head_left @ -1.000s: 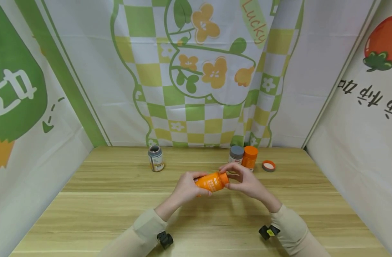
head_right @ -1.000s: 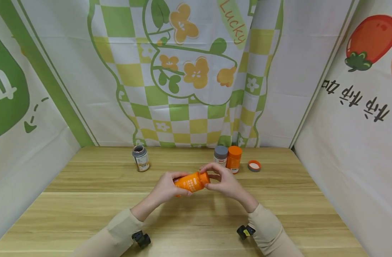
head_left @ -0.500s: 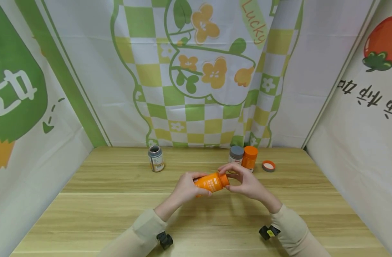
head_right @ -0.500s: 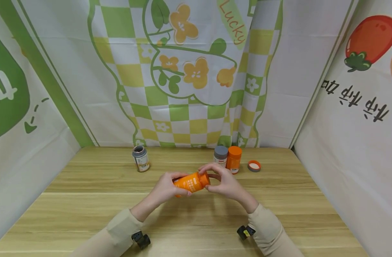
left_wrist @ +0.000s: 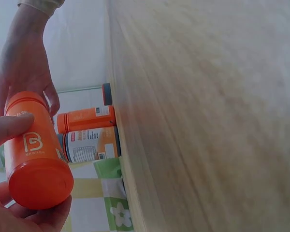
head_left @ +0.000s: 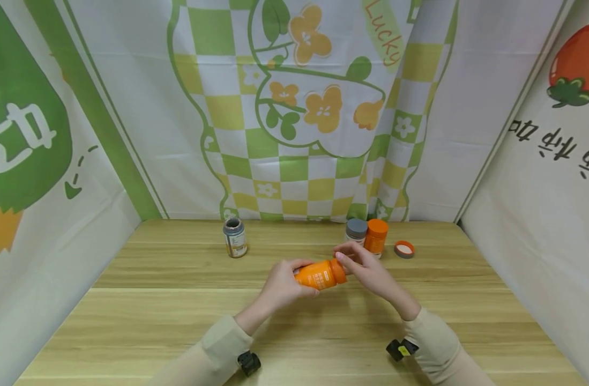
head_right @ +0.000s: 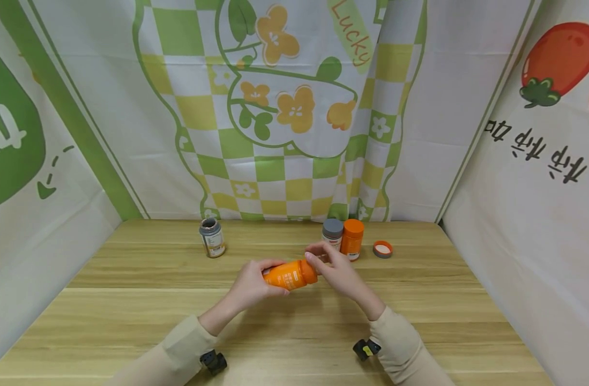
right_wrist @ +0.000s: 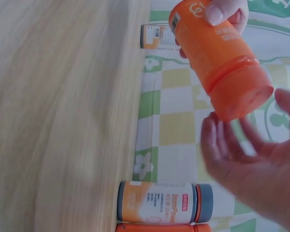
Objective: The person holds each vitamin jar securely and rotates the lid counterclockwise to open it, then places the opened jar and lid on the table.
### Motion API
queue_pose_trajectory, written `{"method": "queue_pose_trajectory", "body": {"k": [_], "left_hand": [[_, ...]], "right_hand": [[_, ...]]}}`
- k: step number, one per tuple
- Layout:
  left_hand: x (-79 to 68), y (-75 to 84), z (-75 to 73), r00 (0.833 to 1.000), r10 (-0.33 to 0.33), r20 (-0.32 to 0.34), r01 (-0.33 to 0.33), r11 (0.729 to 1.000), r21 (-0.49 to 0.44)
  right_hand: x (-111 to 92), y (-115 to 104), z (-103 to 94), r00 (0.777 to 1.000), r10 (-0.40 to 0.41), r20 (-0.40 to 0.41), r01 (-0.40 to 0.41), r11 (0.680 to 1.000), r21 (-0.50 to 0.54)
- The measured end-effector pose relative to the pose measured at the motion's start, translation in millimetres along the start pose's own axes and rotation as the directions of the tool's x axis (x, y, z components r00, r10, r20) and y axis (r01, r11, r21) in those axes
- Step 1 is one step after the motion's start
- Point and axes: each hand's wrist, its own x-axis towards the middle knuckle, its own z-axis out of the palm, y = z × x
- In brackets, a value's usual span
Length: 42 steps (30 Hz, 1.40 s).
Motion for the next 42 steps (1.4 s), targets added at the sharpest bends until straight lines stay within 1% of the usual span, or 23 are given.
{"method": "queue_pose_trajectory", "body": {"k": [3,5,8,12,20,27,36,41,42], "left_hand": [[-0.4,1.3,0.8,1.000,0.021,-0.009,-0.021,0.999,0.037],[-0.5,2.4,1.1,0.999,0.028,-0.021,-0.027,0.998,0.059],[-0.5,4.1,1.5,0.998,0.047,-0.042,-0.042,0.994,0.103],[-0.9,7.2,1.7,0.996,0.054,-0.066,-0.045,0.990,0.133],[-1.3,9.5,0.5,0.995,0.061,-0.079,-0.050,0.988,0.144],[-1.7,8.6,0.3,0.996,0.056,-0.066,-0.047,0.991,0.128],[-1.2,8.0,0.2,0.998,0.042,-0.057,-0.036,0.993,0.110],[-1.3,8.2,-0.2,0.998,0.042,-0.053,-0.037,0.994,0.100],[-1.1,8.0,-0.3,0.998,0.043,-0.052,-0.038,0.994,0.099]], "right_hand": [[1.8,0.4,1.1,0.993,0.116,0.012,-0.116,0.993,0.018],[2.5,0.8,1.3,0.986,0.167,0.018,-0.167,0.986,0.022],[3.4,1.2,0.8,0.977,0.210,0.036,-0.211,0.977,0.026],[3.7,-0.3,-0.3,0.971,0.232,0.051,-0.232,0.973,0.012],[1.5,-3.6,-2.3,0.974,0.208,0.088,-0.211,0.977,0.025],[0.1,-4.0,-2.4,0.976,0.202,0.084,-0.205,0.978,0.025],[-2.4,-1.6,-4.0,0.986,0.138,0.094,-0.136,0.990,-0.018],[-3.0,-2.6,-3.9,0.988,0.118,0.094,-0.118,0.993,-0.014],[-3.8,-5.6,-3.7,0.989,0.113,0.095,-0.113,0.994,-0.014]]}}
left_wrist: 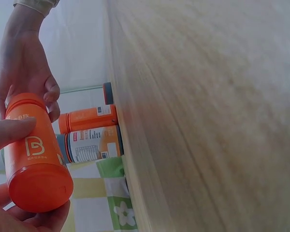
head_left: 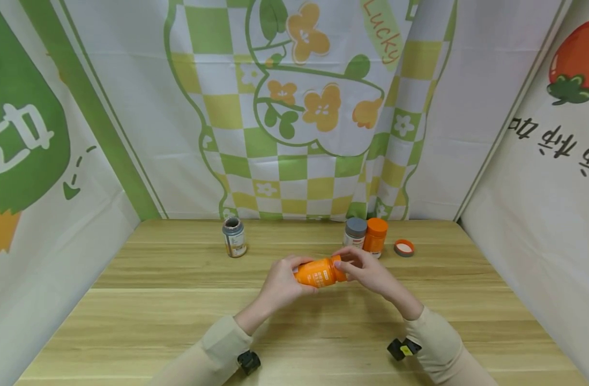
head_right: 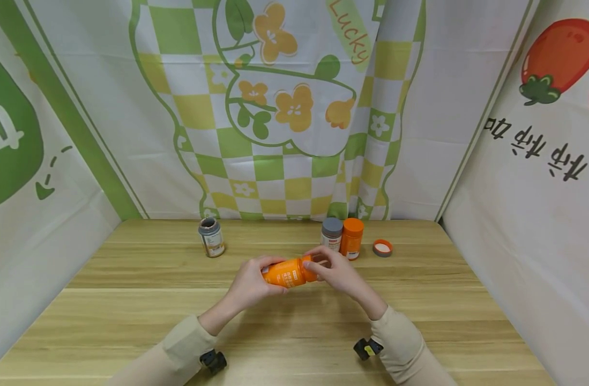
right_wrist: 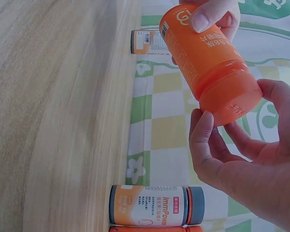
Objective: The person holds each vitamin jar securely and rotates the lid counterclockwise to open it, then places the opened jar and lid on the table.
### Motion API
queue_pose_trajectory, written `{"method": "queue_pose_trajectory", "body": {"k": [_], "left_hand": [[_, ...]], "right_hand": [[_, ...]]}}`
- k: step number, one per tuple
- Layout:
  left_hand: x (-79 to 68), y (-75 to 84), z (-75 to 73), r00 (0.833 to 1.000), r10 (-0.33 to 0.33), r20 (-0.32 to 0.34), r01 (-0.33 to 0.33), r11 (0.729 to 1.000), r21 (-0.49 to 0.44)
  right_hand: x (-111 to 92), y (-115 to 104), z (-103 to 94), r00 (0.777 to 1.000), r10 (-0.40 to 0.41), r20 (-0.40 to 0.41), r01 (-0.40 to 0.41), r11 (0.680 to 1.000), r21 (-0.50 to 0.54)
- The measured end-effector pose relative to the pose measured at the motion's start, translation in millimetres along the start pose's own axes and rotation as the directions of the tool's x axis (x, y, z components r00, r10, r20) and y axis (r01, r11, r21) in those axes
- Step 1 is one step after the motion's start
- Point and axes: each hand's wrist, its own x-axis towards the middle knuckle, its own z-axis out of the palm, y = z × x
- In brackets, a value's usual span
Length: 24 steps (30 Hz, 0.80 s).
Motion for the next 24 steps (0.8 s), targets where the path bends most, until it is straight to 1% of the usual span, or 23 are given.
{"method": "queue_pose_trajectory", "body": {"k": [4,10,17,24], "left_hand": [[0.3,-0.3,-0.7,1.000,-0.010,0.008,0.010,1.000,-0.018],[1.0,-0.7,-1.6,0.999,-0.047,0.025,0.049,0.997,-0.061],[2.2,0.5,-3.7,0.997,-0.066,0.035,0.069,0.992,-0.106],[2.4,-0.3,-5.0,0.996,-0.076,0.053,0.084,0.983,-0.164]], "right_hand": [[0.1,-1.4,0.1,0.999,-0.033,-0.002,0.033,0.999,-0.002],[1.5,2.9,-1.1,0.995,-0.096,-0.027,0.095,0.995,-0.032],[-1.7,0.3,-2.3,0.989,-0.148,-0.022,0.148,0.989,-0.006],[-1.3,3.0,-2.8,0.969,-0.247,-0.011,0.247,0.969,0.028]]}}
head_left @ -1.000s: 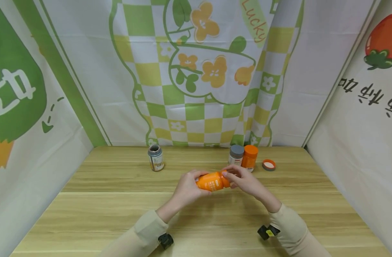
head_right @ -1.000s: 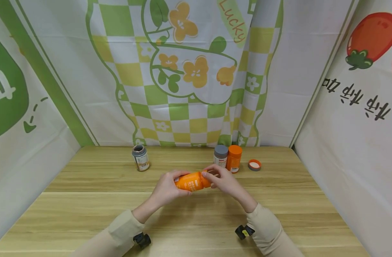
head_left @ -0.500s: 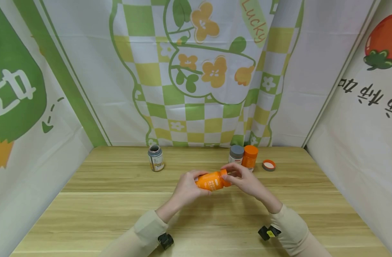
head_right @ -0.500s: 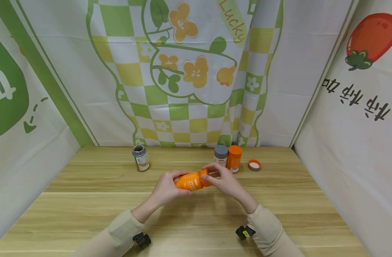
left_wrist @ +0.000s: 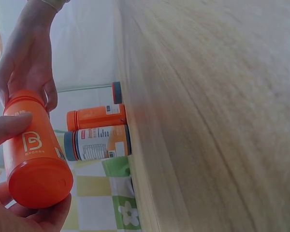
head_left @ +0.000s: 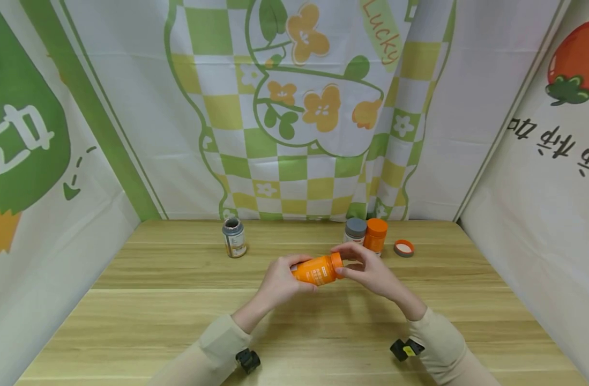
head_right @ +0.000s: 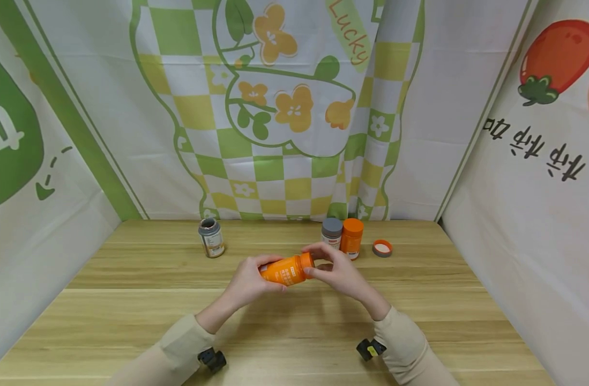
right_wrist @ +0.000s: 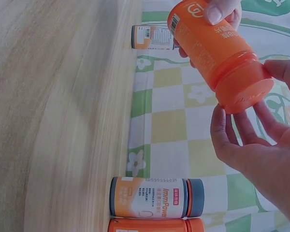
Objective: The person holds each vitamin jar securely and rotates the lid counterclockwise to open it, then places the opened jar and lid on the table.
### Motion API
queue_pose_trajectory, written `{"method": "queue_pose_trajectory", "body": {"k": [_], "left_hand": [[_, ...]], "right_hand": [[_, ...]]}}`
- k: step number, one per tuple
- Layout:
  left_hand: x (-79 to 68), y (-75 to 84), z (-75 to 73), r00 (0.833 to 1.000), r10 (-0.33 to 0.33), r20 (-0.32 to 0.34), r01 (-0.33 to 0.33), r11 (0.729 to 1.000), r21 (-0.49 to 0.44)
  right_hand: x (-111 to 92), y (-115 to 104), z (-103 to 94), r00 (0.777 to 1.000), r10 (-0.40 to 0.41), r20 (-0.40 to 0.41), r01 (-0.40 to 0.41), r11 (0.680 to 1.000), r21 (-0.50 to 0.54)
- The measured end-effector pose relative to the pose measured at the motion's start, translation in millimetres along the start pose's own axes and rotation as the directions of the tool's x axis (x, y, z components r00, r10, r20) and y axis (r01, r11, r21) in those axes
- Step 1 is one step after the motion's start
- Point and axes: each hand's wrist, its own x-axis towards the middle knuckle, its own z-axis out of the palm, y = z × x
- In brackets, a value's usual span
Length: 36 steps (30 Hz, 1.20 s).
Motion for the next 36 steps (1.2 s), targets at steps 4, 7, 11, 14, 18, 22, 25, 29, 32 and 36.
{"method": "queue_pose_trajectory", "body": {"k": [4,7,11,14,18,22,25,29,32,36], "left_hand": [[0.2,0.6,-0.4,1.000,-0.004,0.002,0.004,1.000,-0.021],[0.2,1.3,-0.6,1.000,0.003,0.000,-0.003,1.000,-0.021],[0.1,2.7,-0.7,1.000,0.000,-0.003,0.000,1.000,-0.010],[0.0,2.8,-0.7,1.000,0.003,-0.005,-0.003,1.000,0.003],[-0.1,2.5,-0.5,1.000,0.010,-0.005,-0.010,1.000,0.008],[-0.5,2.9,-0.2,1.000,0.009,-0.005,-0.009,1.000,0.013],[-1.1,3.2,0.2,1.000,0.025,-0.006,-0.025,0.999,0.028],[-1.9,2.6,1.3,0.998,0.062,-0.012,-0.061,0.996,0.068],[-2.4,1.5,2.3,0.996,0.083,-0.023,-0.080,0.991,0.108],[-2.5,0.0,3.6,0.995,0.097,-0.029,-0.091,0.984,0.153]], "right_hand": [[-0.9,0.1,-1.0,0.999,-0.045,0.009,0.045,0.999,0.012],[-2.4,-0.8,-2.0,0.998,-0.069,0.011,0.069,0.998,0.011],[-3.8,-1.3,-3.5,0.995,-0.099,0.013,0.099,0.995,0.012],[-4.0,-0.2,-4.8,0.992,-0.123,0.023,0.122,0.992,0.014],[-3.9,1.9,-6.3,0.989,-0.146,0.040,0.145,0.989,0.016],[-4.2,1.9,-6.4,0.989,-0.142,0.044,0.142,0.990,0.012],[-4.1,0.5,-6.0,0.991,-0.125,0.040,0.124,0.992,0.011],[-3.0,-1.8,-5.2,0.997,-0.072,0.011,0.073,0.997,-0.015],[-1.6,-3.7,-4.8,1.000,-0.016,-0.011,0.016,0.999,-0.042],[0.5,-5.3,-5.0,0.999,0.053,-0.007,-0.054,0.998,-0.021]]}}
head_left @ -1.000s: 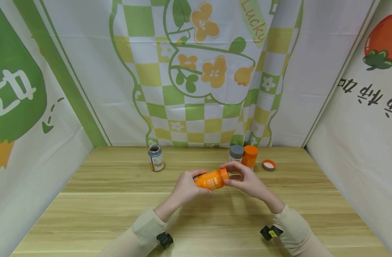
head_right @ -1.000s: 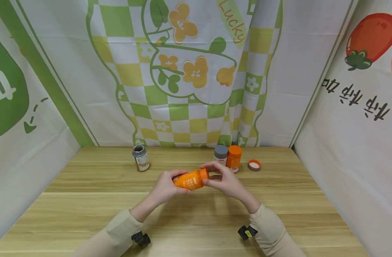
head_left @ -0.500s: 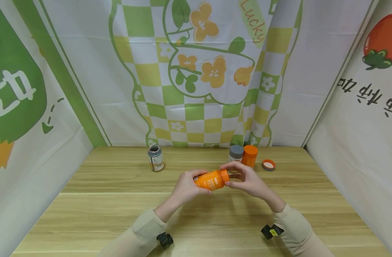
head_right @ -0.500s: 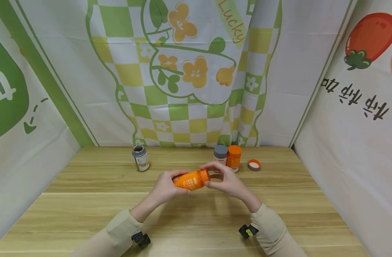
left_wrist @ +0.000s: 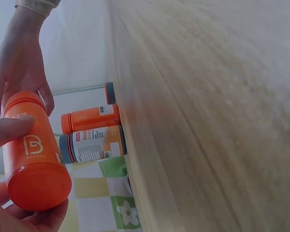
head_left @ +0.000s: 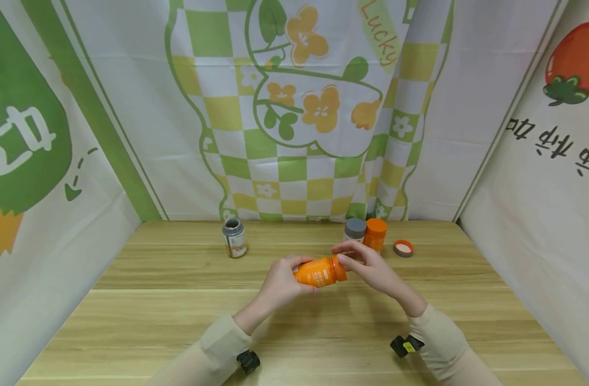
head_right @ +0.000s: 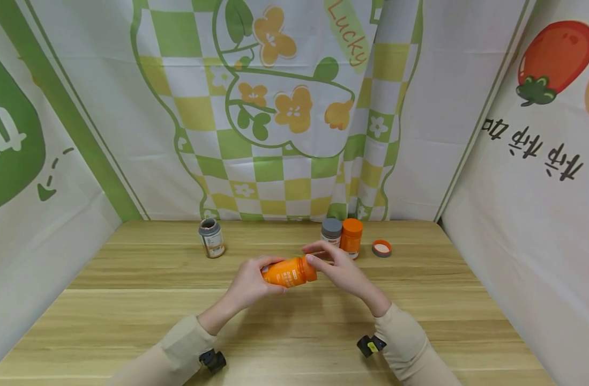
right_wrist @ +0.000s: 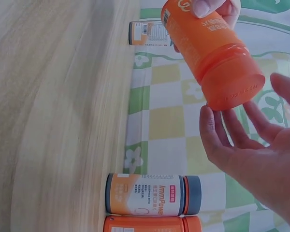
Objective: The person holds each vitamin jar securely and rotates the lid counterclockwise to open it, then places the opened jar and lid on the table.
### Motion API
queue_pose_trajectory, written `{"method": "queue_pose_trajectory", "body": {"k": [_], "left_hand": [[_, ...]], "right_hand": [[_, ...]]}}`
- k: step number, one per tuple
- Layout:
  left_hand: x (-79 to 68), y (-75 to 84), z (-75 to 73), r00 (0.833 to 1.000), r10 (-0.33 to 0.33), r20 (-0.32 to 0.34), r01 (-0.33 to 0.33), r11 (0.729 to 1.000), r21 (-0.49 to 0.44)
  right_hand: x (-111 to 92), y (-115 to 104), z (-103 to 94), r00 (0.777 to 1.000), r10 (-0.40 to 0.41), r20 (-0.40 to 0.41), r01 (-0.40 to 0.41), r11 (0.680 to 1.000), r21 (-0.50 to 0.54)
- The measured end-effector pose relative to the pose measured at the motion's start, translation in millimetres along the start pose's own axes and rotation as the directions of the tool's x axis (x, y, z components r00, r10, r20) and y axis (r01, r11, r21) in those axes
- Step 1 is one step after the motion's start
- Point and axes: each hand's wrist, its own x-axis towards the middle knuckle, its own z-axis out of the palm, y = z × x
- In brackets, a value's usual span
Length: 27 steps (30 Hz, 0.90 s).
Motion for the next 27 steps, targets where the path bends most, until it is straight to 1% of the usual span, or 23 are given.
{"method": "queue_pose_trajectory", "body": {"k": [4,9,12,16,18,22,27], "left_hand": [[1.1,-1.7,1.3,1.000,0.006,-0.001,-0.006,0.999,0.033],[2.4,-2.0,2.7,0.999,0.025,-0.025,-0.023,0.998,0.066],[2.8,-1.3,3.4,0.998,0.038,-0.041,-0.035,0.996,0.083],[2.7,-0.9,4.0,0.997,0.050,-0.054,-0.045,0.995,0.094],[2.8,-1.0,4.1,0.997,0.054,-0.059,-0.048,0.994,0.099],[2.7,-1.6,4.0,0.996,0.059,-0.068,-0.052,0.993,0.108],[2.2,-1.6,2.4,0.996,0.048,-0.069,-0.042,0.994,0.098]], "right_hand": [[3.5,0.6,-0.6,0.998,0.062,0.006,-0.062,0.998,0.018],[8.4,1.2,-0.6,0.989,0.149,0.015,-0.149,0.989,0.000],[9.2,0.4,-0.6,0.977,0.212,0.028,-0.212,0.977,-0.006],[9.8,-0.4,-1.0,0.954,0.297,0.034,-0.296,0.955,-0.028],[9.9,-0.3,-1.6,0.946,0.323,0.042,-0.321,0.946,-0.048],[9.6,0.6,-2.4,0.939,0.332,0.088,-0.327,0.943,-0.065],[9.0,1.3,-2.4,0.946,0.299,0.128,-0.295,0.954,-0.048]]}}
